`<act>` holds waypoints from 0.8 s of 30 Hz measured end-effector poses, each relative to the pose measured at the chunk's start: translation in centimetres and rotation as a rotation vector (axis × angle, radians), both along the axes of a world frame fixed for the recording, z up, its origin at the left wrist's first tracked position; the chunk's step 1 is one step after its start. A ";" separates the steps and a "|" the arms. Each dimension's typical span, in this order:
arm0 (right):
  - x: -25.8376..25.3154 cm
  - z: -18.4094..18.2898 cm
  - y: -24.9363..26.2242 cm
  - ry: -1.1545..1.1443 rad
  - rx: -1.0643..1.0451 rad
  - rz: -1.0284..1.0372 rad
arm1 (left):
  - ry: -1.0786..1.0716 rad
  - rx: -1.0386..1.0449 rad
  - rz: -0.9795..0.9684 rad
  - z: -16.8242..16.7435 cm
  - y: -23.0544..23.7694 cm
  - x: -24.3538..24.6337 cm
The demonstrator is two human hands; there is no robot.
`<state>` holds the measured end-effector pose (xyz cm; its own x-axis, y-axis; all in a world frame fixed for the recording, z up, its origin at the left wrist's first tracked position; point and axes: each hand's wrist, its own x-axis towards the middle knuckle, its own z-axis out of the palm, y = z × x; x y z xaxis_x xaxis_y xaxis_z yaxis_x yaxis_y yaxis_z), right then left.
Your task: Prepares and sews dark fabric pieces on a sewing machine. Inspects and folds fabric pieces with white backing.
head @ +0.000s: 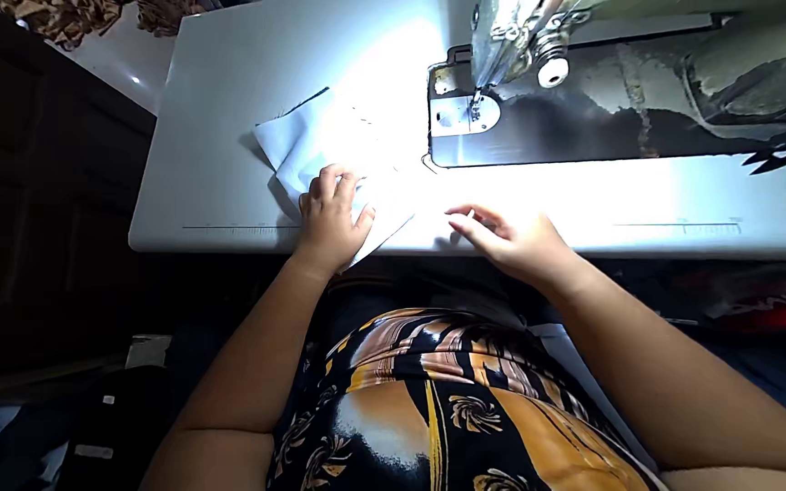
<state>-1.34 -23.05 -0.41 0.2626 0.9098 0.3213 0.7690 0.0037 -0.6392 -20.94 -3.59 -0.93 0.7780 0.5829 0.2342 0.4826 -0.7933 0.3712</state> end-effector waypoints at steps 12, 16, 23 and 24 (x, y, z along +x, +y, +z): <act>-0.7 -1.5 7.6 -0.108 0.009 -0.041 | -0.125 0.024 0.018 -1.0 0.0 -0.5; -1.1 -2.2 6.8 -0.184 -0.083 -0.148 | 0.040 -0.027 0.054 -1.1 0.9 -1.0; 0.0 -1.3 5.3 -0.110 -0.216 -0.177 | 0.119 0.050 -0.103 0.1 2.4 0.3; 0.0 -1.4 5.1 -0.105 -0.146 -0.165 | 0.115 0.026 -0.106 -0.3 3.0 0.4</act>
